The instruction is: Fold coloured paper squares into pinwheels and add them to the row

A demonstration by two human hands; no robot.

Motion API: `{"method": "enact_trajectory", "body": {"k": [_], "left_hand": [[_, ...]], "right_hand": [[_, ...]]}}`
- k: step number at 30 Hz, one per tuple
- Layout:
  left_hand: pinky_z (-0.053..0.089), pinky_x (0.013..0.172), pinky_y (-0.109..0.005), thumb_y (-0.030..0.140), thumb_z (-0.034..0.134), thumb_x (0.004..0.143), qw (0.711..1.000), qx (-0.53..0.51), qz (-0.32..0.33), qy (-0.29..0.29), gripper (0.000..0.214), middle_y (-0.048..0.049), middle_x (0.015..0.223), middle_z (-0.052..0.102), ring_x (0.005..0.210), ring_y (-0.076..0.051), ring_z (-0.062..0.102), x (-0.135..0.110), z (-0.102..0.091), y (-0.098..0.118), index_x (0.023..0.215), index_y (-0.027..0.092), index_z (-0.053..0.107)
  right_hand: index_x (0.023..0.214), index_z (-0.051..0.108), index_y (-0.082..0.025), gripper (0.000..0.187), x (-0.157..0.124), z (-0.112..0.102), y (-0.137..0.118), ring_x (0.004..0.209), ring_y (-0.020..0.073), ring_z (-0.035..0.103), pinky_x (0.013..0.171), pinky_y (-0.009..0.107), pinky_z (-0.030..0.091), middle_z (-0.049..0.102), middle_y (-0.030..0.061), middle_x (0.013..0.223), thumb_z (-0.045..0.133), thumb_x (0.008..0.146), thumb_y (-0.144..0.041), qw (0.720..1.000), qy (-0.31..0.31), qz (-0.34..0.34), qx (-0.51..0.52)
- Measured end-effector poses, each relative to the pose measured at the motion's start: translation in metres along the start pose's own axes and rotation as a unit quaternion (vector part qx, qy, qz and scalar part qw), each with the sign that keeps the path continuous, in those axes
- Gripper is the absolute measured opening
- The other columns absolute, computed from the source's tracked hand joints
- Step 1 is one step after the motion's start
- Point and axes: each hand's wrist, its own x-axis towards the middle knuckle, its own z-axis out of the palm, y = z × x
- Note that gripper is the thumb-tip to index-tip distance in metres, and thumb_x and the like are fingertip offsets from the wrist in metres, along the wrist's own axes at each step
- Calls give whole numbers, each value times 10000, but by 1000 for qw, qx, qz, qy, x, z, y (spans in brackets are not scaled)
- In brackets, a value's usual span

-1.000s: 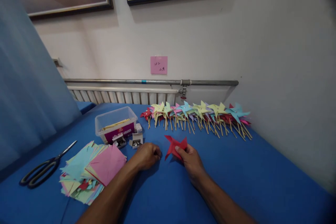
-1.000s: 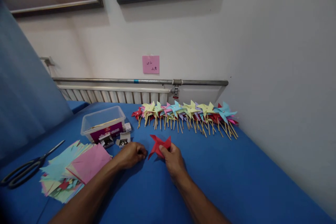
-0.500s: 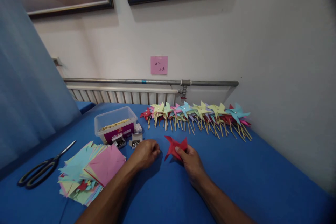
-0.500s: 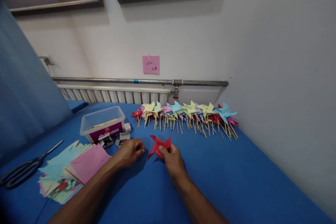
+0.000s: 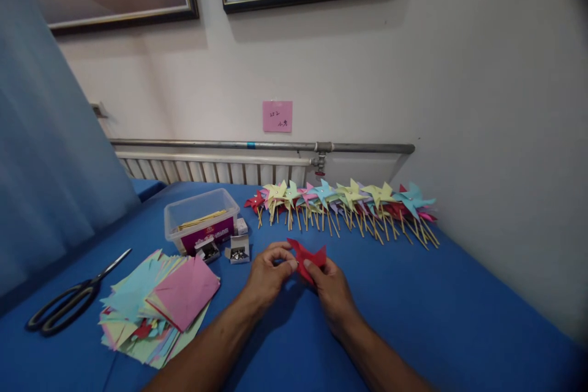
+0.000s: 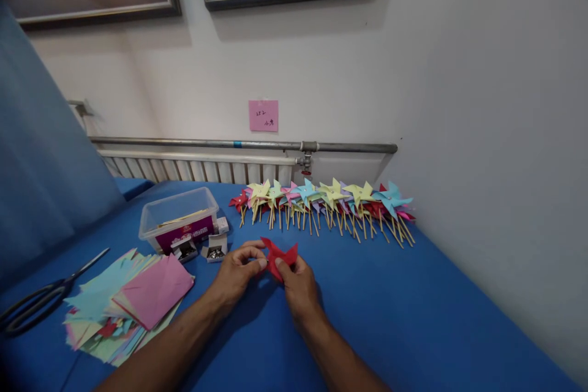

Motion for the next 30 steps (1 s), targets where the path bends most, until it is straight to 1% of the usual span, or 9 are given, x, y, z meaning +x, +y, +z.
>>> {"method": "enact_trajectory", "body": {"k": [2, 4, 6, 9, 12, 15, 18, 24, 30], "left_hand": [[476, 792, -285, 251, 695, 696, 1000, -8, 3, -19, 116, -104, 1112, 642, 911, -187, 614, 0, 4, -4, 660, 149, 652], [475, 809, -290, 231, 681, 716, 999, 2, 29, -36, 106, -85, 992, 649, 911, -187, 607, -1, 6, -5, 654, 156, 640], [475, 839, -295, 210, 660, 739, 997, 29, 54, -45, 101, -73, 936, 644, 959, -199, 599, -2, 5, -4, 653, 165, 632], [460, 922, -304, 181, 645, 754, 993, 80, 68, -52, 92, -71, 956, 657, 1061, -216, 584, -2, 0, 2, 662, 175, 638], [450, 942, -300, 176, 637, 760, 990, 110, 69, -64, 87, -69, 1012, 663, 1082, -215, 586, -1, -5, 6, 673, 178, 645], [447, 929, -295, 180, 632, 764, 988, 116, 78, -70, 78, -60, 1022, 655, 1057, -204, 591, 0, -7, 6, 688, 177, 648], [449, 882, -283, 180, 629, 768, 988, 107, 88, -75, 76, -47, 965, 640, 978, -181, 596, 0, -7, 5, 695, 171, 646], [446, 749, -258, 222, 615, 779, 990, 101, 73, -70, 117, -31, 872, 611, 809, -146, 569, 0, -6, 5, 678, 162, 624], [425, 741, -256, 196, 607, 763, 990, 112, 75, -46, 117, -15, 799, 592, 767, -136, 546, -2, -4, 7, 652, 165, 620]], "right_hand": [[921, 731, -189, 343, 0, 0, 1, 739, 207, 645, 694, 305, 492, 751, 46, 846, 768, 688, -439, 1000, -9, -1, -4], [912, 734, -194, 333, 0, 1, 1, 753, 208, 648, 696, 301, 492, 753, 47, 852, 769, 689, -439, 1000, -18, 1, -3], [912, 735, -195, 331, -1, 1, 2, 750, 205, 647, 698, 300, 492, 754, 46, 848, 769, 692, -439, 1000, -27, 4, 2], [911, 737, -193, 340, -3, 1, 1, 734, 205, 647, 699, 308, 497, 749, 41, 815, 777, 686, -444, 999, -37, 10, 10], [911, 738, -193, 368, -4, 2, -1, 698, 208, 648, 682, 316, 500, 741, 39, 776, 799, 663, -456, 998, -46, 22, 24], [932, 739, -193, 404, -6, 4, -5, 681, 203, 645, 668, 314, 499, 746, 44, 792, 819, 640, -460, 997, -49, 34, 41], [932, 740, -191, 399, -7, 4, -8, 678, 186, 638, 672, 301, 489, 744, 38, 799, 827, 640, -449, 996, -57, 46, 53], [905, 733, -176, 381, -8, 3, -11, 639, 151, 607, 652, 278, 459, 714, 13, 730, 826, 652, -445, 993, -80, 54, 61], [853, 736, -197, 305, -8, 4, -10, 657, 148, 601, 653, 272, 464, 710, 5, 745, 817, 660, -420, 994, -74, 50, 68]]}}
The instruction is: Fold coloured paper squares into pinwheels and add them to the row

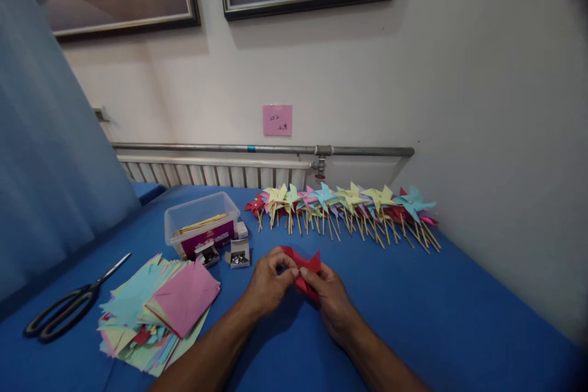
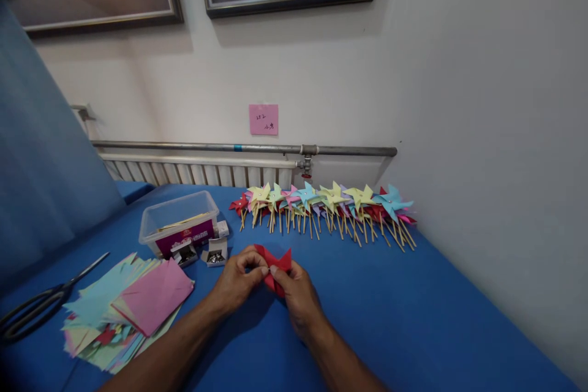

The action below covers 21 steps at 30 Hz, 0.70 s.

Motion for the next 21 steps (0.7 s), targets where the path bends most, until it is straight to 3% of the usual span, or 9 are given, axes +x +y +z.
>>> {"method": "enact_trajectory", "body": {"k": [9, 17, 21], "left_hand": [[408, 669, -238, 209, 598, 761, 1000, -14, -6, 7, 132, 0, 747, 560, 696, -116, 522, -1, 3, -1, 638, 162, 587], [330, 538, -226, 243, 605, 737, 995, -50, -80, 15, 115, 32, 591, 528, 544, -94, 433, 0, 8, -9, 661, 163, 571], [340, 542, -222, 237, 597, 725, 994, -63, -79, 30, 110, 23, 579, 565, 537, -97, 456, -1, 9, -5, 648, 166, 566]], "right_hand": [[841, 732, -186, 319, 0, 0, 0, 654, 147, 598, 661, 277, 466, 701, 6, 725, 827, 659, -431, 1000, -2, 0, 3], [854, 728, -193, 340, 1, -2, 2, 687, 169, 613, 670, 285, 467, 705, 8, 723, 822, 666, -460, 1000, -9, -1, -11], [906, 732, -179, 367, 3, -3, 6, 690, 165, 609, 675, 281, 468, 714, 20, 762, 813, 690, -465, 1000, -19, -16, -17]]}}
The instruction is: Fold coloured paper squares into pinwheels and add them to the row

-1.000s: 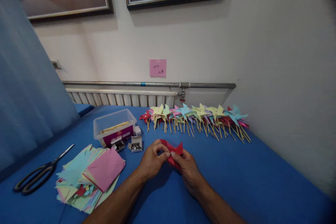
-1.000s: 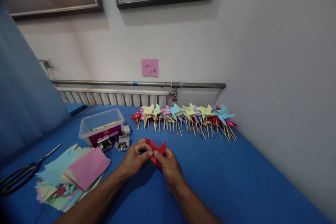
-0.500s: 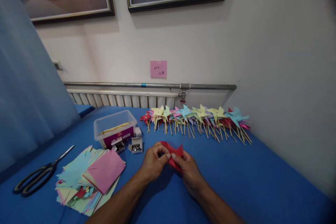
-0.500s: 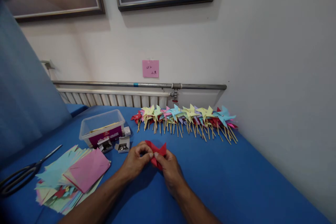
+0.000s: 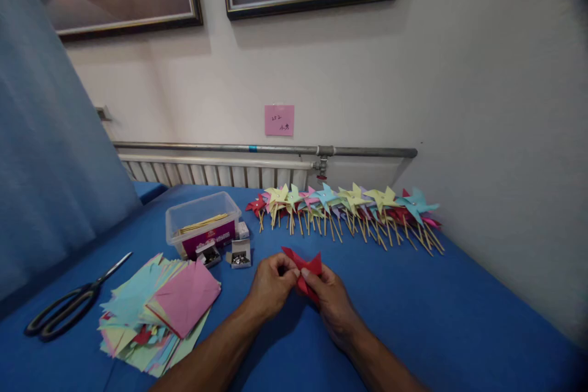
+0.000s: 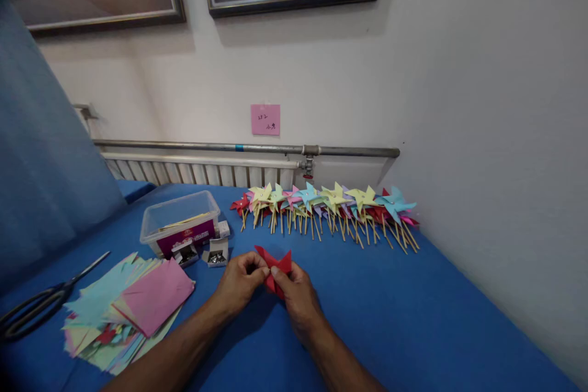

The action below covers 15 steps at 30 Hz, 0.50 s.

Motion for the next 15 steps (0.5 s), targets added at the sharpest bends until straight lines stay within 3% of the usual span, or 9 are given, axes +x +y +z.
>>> {"method": "enact_trajectory", "body": {"k": [4, 15], "left_hand": [[338, 538, -222, 237, 591, 719, 1000, 11, -2, 9, 106, 25, 576, 557, 543, -101, 460, -1, -1, 2, 643, 165, 570], [338, 536, -224, 251, 620, 713, 1000, 9, -13, 17, 124, 23, 581, 553, 547, -104, 457, 0, 0, -3, 638, 166, 568]], "right_hand": [[938, 734, -180, 367, 2, -2, 4, 733, 185, 632, 741, 313, 483, 731, 34, 808, 815, 700, -448, 1000, -11, -14, -4], [865, 729, -189, 344, 3, -2, 1, 707, 190, 624, 700, 309, 480, 709, 18, 751, 816, 680, -466, 998, 6, -35, -52]]}}
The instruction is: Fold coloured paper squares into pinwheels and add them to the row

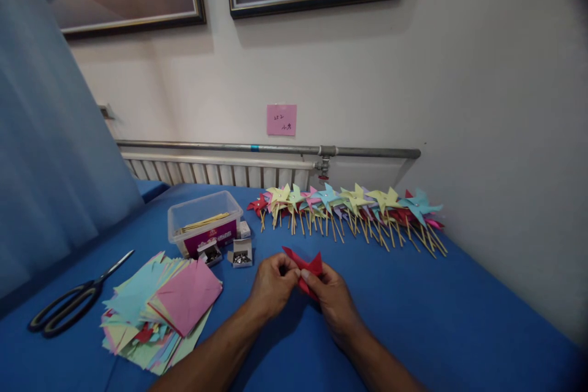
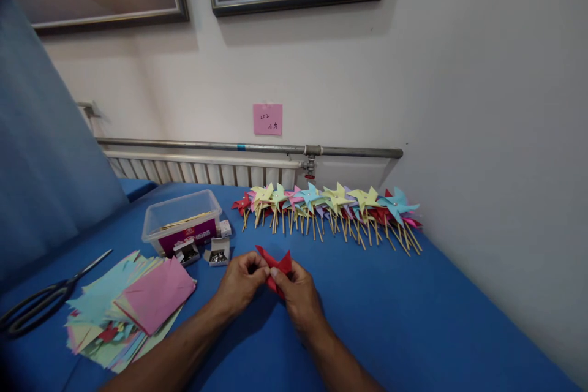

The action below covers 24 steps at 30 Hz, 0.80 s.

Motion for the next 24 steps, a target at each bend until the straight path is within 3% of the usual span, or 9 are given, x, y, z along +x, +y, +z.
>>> {"method": "enact_trajectory", "body": {"k": [5, 16, 24], "left_hand": [[328, 533, -223, 246, 606, 716, 1000, 10, 1, 0, 118, 25, 578, 547, 546, -100, 442, 0, 0, -1, 637, 165, 569], [325, 527, -220, 200, 580, 713, 999, 32, 3, -5, 76, 28, 582, 548, 547, -100, 441, 0, 1, 0, 645, 168, 574], [337, 539, -221, 179, 571, 725, 999, 45, 3, 2, 77, 29, 586, 552, 553, -101, 453, -4, 2, 5, 648, 171, 574]], "right_hand": [[885, 714, -189, 341, -1, 1, -4, 721, 202, 626, 740, 335, 486, 716, 31, 781, 796, 694, -459, 1000, -8, 1, -7], [777, 651, -193, 263, -3, 4, -6, 662, 175, 559, 636, 277, 439, 643, -3, 689, 706, 729, -446, 993, 16, -33, -108], [777, 649, -200, 273, -4, 5, -8, 630, 168, 548, 606, 270, 437, 642, -3, 684, 686, 724, -465, 993, 21, -33, -115]]}}
